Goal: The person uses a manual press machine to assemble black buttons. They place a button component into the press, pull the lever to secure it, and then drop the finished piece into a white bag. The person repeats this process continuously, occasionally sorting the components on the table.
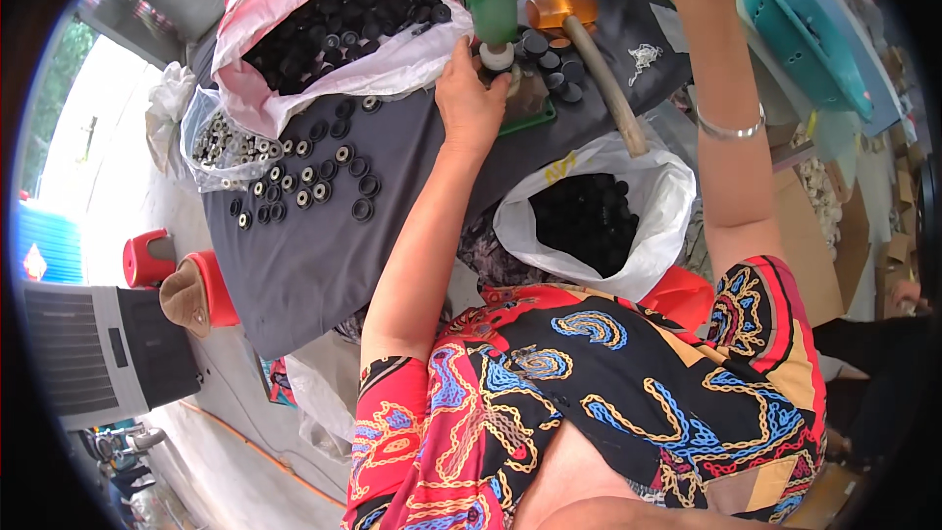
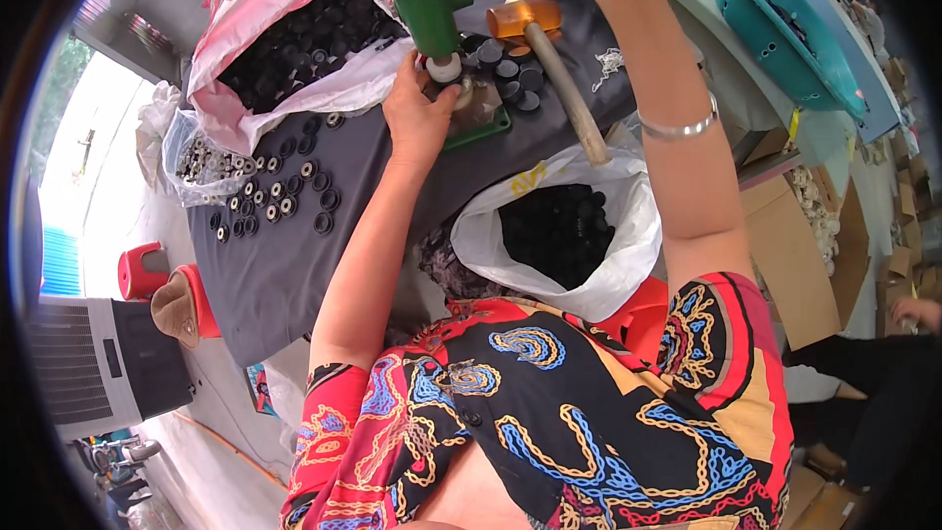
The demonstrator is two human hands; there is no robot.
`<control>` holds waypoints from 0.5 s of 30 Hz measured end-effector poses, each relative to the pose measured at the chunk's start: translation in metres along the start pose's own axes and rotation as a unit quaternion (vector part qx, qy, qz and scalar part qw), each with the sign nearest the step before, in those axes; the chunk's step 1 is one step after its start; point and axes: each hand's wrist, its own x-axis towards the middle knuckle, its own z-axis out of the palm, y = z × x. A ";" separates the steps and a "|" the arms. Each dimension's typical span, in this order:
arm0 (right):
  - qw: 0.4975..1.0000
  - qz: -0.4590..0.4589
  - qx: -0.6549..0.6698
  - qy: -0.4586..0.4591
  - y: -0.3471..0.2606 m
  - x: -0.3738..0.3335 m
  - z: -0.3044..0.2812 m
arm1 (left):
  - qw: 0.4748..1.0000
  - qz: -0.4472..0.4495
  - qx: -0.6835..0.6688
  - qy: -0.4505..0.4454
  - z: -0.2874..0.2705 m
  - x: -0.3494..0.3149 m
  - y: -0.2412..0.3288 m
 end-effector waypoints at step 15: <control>0.983 -0.094 -0.062 -0.148 0.067 -0.155 -0.100 | 0.985 0.062 -0.086 0.137 -0.068 -0.034 0.026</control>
